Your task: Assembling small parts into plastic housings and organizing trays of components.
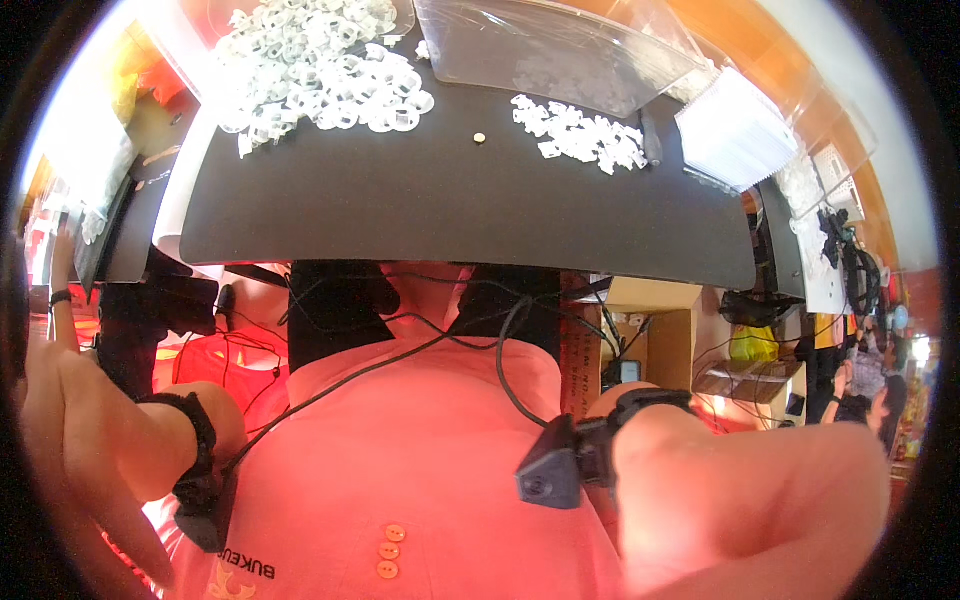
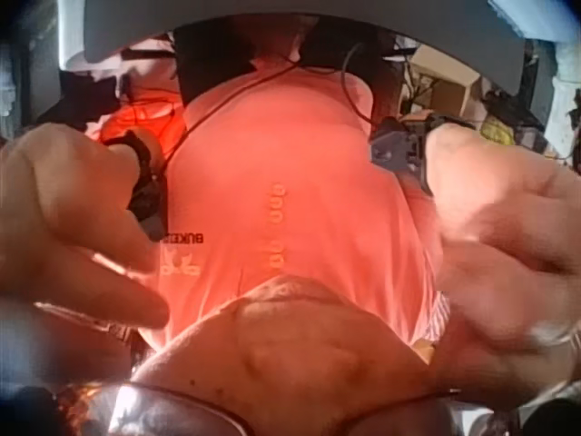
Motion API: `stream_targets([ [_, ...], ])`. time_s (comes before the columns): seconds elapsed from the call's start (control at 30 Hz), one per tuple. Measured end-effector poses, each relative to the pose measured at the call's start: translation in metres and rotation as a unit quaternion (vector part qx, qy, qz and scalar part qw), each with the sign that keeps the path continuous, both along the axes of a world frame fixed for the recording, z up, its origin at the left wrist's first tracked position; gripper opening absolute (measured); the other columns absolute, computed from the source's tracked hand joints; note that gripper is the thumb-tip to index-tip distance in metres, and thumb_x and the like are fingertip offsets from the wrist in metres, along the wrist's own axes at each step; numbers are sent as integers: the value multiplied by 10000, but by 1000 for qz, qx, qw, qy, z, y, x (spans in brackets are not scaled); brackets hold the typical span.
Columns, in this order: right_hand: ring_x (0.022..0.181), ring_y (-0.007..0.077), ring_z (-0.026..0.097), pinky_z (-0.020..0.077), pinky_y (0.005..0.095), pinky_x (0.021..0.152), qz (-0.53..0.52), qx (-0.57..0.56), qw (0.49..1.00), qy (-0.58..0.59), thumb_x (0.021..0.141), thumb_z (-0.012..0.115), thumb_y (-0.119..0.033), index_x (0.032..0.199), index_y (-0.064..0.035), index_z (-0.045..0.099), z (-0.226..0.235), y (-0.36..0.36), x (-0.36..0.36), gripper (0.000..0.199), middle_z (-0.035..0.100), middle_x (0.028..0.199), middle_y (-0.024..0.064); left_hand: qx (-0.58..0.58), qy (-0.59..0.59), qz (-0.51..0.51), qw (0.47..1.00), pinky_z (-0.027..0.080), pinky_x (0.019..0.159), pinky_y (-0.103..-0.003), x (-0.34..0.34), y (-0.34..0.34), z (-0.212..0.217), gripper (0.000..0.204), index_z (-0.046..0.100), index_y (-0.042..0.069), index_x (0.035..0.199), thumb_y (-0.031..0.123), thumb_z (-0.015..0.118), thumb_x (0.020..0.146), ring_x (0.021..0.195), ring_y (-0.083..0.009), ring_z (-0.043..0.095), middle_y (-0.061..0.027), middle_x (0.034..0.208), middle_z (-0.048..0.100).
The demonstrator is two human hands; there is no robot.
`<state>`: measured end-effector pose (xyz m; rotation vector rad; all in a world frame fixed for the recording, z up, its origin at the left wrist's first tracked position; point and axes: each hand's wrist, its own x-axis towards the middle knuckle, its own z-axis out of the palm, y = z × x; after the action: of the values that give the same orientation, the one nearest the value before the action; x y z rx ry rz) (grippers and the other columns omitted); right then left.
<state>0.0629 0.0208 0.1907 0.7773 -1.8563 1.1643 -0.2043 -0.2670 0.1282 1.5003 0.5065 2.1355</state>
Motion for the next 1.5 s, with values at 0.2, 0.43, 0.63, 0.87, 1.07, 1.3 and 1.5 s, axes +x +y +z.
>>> stream_targets([
  [0.2, 548, 240, 584, 331, 305, 481, -79, 3, 997, -20, 809, 576, -30, 897, -5, 622, 2, 23, -6, 102, 645, 752, 149, 2, -14, 18, 1000, 525, 559, -331, -8, 8, 8, 146, 672, 26, 1045, 85, 668, 911, 637, -249, 611, -266, 945, 675],
  [0.43, 765, 114, 642, 539, 255, 668, -268, -181, 923, -209, 830, 729, 80, 981, 28, 664, -40, 33, -64, 172, 669, 888, 59, -280, -4, 86, 956, 509, 617, -281, 3, 94, 41, 116, 670, -15, 947, 51, 679, 852, 776, -218, 667, -171, 876, 691],
  [0.63, 635, 107, 638, 425, 206, 537, -394, -247, 842, -273, 885, 691, -66, 966, -26, 683, -25, 110, -14, 91, 682, 789, 43, -413, 32, 67, 908, 533, 677, -314, 21, 136, 52, 201, 677, -32, 988, 87, 693, 826, 836, -244, 687, -174, 920, 706],
  [0.87, 562, 125, 620, 401, 207, 487, -503, -311, 774, -226, 888, 670, -97, 991, -7, 660, 12, 251, 32, 137, 658, 738, 58, -395, 167, 20, 903, 529, 838, -332, 28, 257, 94, 412, 632, -59, 1190, 139, 725, 841, 990, -209, 657, -142, 1078, 694],
  [1.07, 548, 111, 599, 400, 198, 456, -545, -295, 727, -297, 909, 683, -179, 1074, -24, 667, -10, 329, 26, 227, 657, 810, 57, -403, 228, -2, 886, 517, 868, -313, 42, 348, 100, 419, 631, -70, 1223, 151, 708, 875, 1032, -179, 630, -126, 1115, 676],
  [1.3, 789, 129, 597, 466, 309, 751, -534, -251, 740, -321, 961, 606, -377, 1181, -123, 699, -19, 349, 5, 349, 681, 1017, 12, -389, 261, 51, 882, 527, 828, -318, 55, 425, 93, 417, 633, -85, 1218, 126, 701, 865, 990, -196, 631, -147, 1135, 657],
  [1.5, 862, 141, 613, 459, 320, 803, -504, -221, 757, -352, 951, 624, -401, 1194, -125, 693, -26, 360, 3, 375, 683, 1103, 15, -409, 220, 92, 881, 522, 791, -322, 64, 486, 64, 584, 524, -110, 1318, 104, 733, 817, 1017, -223, 623, -177, 1150, 644],
])
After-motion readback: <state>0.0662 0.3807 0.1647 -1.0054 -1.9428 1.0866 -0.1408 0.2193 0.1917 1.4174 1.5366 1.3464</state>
